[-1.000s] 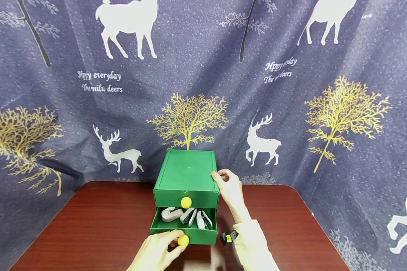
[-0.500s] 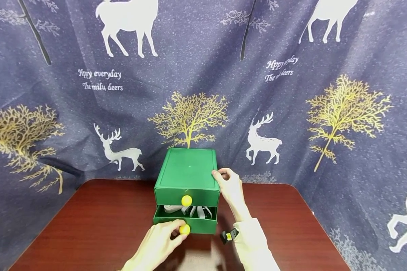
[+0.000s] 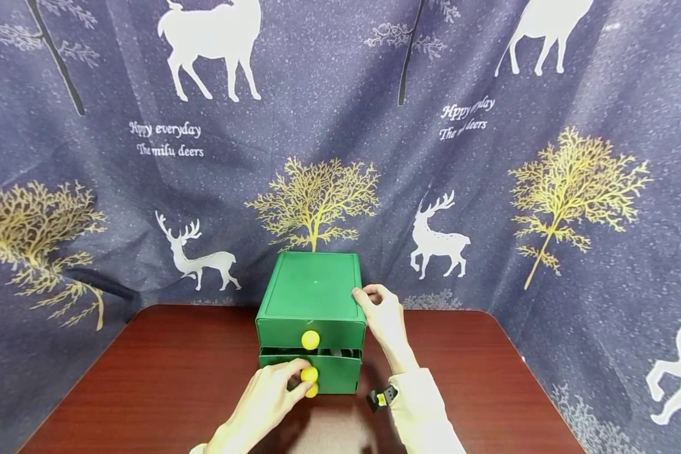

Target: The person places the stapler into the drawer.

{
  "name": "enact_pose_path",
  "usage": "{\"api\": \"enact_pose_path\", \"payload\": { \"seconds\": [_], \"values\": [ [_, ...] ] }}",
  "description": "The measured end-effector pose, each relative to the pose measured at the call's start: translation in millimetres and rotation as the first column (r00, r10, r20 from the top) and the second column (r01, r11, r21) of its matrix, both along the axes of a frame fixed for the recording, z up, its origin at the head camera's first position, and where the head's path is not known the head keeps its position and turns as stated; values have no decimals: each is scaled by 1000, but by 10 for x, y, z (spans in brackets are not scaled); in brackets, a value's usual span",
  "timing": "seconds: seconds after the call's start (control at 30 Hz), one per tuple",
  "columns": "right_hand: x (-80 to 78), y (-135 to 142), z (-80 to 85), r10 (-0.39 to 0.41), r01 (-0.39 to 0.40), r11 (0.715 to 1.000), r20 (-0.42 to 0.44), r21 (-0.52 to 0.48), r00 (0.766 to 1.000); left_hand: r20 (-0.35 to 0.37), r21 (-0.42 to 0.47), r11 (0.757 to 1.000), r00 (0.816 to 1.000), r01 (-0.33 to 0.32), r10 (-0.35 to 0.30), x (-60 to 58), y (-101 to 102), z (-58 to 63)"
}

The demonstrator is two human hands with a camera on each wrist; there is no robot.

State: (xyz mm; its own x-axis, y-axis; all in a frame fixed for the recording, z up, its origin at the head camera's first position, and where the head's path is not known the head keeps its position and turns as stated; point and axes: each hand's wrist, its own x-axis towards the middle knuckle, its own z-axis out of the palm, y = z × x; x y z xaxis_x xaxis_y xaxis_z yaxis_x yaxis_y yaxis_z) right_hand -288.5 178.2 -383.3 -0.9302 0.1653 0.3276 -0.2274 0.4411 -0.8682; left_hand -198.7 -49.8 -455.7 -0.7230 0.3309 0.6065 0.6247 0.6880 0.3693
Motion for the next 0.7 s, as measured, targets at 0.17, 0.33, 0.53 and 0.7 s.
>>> {"api": "enact_pose_path", "payload": {
  "seconds": [0.17, 0.33, 0.53, 0.7],
  "values": [
    [10, -3, 6, 1, -1, 1000, -3, -6, 1000, -7, 1, 1000, 1000, -11, 11, -57, 8, -14],
    [20, -6, -3, 1, -1, 1000, 1, -6, 1000, -35, 5, 1000, 999, -28, 28, -88, 18, -29],
    [11, -12, -19, -2, 2, 1000, -2, -6, 1000, -43, 15, 999, 998, -45, 46, -113, 27, -26],
    [9, -18, -9, -5, 5, 1000, -8, -12, 1000, -29, 20, 999, 998, -50, 51, -126, 32, -16]
  ]
}}
